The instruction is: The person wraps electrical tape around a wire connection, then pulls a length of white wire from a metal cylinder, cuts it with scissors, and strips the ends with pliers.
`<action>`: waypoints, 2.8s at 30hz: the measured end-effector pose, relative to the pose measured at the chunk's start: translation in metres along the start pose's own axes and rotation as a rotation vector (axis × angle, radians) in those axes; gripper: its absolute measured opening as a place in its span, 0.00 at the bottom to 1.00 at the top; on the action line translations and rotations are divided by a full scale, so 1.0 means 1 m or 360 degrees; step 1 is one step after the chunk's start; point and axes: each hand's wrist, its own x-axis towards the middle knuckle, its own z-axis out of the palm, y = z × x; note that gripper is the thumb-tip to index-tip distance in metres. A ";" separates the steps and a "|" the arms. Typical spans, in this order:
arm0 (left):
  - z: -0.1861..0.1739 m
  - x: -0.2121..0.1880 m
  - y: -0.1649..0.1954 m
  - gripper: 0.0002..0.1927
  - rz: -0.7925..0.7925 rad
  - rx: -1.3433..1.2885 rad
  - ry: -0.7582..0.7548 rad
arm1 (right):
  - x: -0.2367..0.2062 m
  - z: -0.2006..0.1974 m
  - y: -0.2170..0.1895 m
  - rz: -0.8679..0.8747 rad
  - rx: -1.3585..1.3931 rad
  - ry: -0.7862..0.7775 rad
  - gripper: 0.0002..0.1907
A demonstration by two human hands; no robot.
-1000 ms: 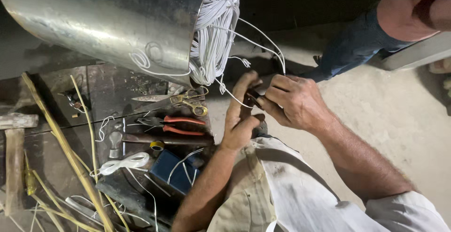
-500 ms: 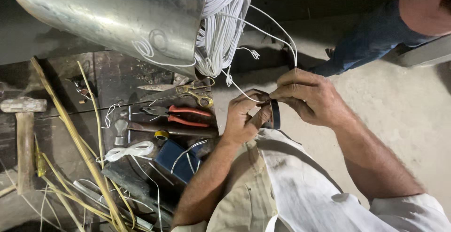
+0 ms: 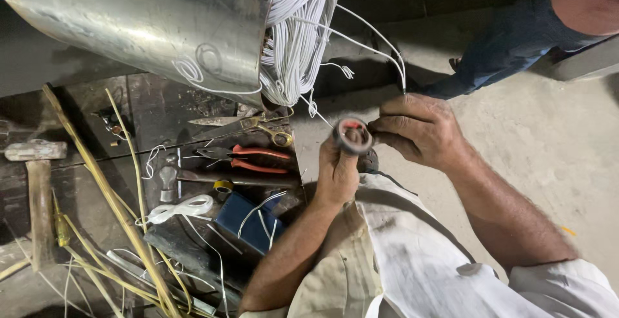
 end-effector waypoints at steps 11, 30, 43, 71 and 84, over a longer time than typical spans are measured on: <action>0.002 0.018 0.047 0.37 0.0204 0.0136 -0.0267 | 0.020 0.002 -0.024 0.0402 -0.0407 -0.0177 0.08; -0.014 -0.003 -0.016 0.10 -0.0510 -0.0689 0.0074 | -0.006 -0.004 0.001 0.0242 0.0374 -0.0228 0.12; 0.010 0.019 0.040 0.42 0.0267 -0.0144 -0.0241 | 0.006 0.013 -0.016 0.0283 -0.0155 0.0017 0.08; 0.003 0.012 0.038 0.27 0.0306 0.0206 -0.0129 | 0.016 0.014 -0.018 0.0179 0.0004 0.0018 0.12; -0.026 0.016 0.046 0.18 0.0755 0.1379 -0.0377 | 0.010 -0.005 -0.015 0.0469 0.0324 -0.0318 0.07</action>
